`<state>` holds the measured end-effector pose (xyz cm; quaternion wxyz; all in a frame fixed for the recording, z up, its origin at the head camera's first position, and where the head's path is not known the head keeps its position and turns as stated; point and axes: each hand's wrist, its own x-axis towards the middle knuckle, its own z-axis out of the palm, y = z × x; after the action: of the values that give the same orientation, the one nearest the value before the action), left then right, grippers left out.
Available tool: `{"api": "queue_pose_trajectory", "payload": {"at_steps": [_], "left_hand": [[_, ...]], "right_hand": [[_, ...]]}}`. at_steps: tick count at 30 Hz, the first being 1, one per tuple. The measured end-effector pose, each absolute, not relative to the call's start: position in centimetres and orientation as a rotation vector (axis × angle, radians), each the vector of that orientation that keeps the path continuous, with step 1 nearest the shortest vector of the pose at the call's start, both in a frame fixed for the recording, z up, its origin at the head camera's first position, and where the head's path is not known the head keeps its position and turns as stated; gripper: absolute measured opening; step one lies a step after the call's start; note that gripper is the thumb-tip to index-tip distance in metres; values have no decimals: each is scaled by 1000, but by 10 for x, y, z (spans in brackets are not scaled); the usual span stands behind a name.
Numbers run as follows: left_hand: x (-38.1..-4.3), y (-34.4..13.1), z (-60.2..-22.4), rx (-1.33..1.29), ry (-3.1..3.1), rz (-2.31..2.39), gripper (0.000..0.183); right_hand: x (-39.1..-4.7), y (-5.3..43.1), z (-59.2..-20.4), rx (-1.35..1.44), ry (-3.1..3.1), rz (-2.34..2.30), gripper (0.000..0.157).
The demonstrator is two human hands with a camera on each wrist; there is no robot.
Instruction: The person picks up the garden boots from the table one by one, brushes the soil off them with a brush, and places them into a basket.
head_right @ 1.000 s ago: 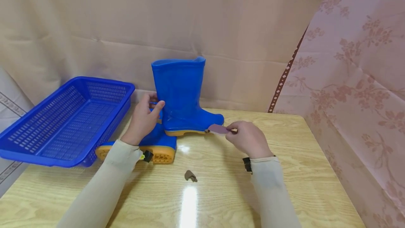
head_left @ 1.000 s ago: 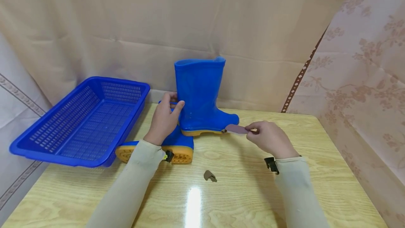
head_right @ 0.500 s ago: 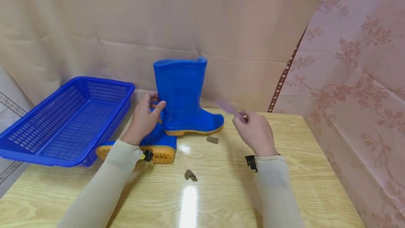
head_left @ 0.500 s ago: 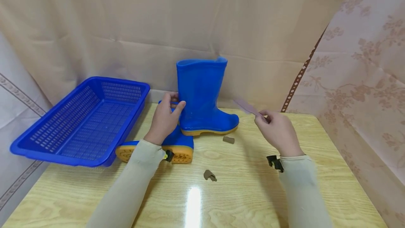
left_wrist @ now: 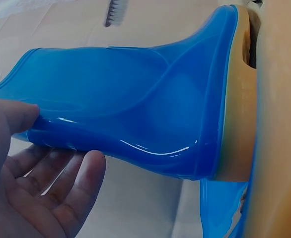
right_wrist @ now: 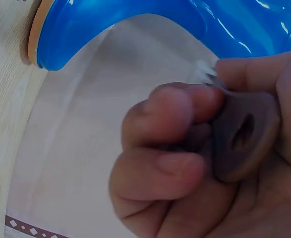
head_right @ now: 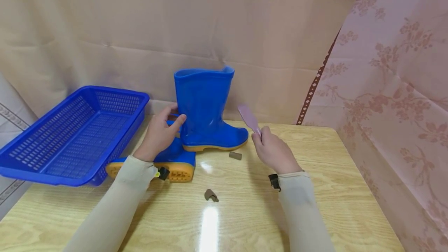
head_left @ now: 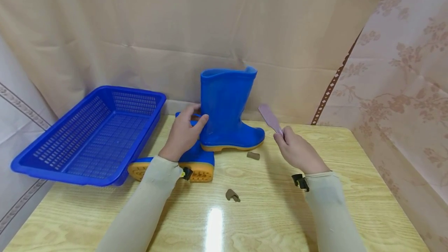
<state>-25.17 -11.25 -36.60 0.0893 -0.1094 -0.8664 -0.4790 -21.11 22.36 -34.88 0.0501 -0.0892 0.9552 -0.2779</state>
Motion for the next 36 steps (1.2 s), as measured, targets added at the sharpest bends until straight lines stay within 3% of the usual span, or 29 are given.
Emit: {"api": "queue_pose_trajectory", "payload": {"at_steps": [8, 17, 36], "left_hand": [[-252, -113, -367, -349, -2558, -1487, 51], [-253, -115, -371, -332, -2700, -1452, 55], [-259, -117, -370, -318, -2925, -1212, 44]], "right_hand": [[-212, 220, -348, -278, 3025, -900, 46], [-213, 217, -352, -333, 3170, -847, 23], [-214, 213, -355, -285, 3261, -886, 29]]}}
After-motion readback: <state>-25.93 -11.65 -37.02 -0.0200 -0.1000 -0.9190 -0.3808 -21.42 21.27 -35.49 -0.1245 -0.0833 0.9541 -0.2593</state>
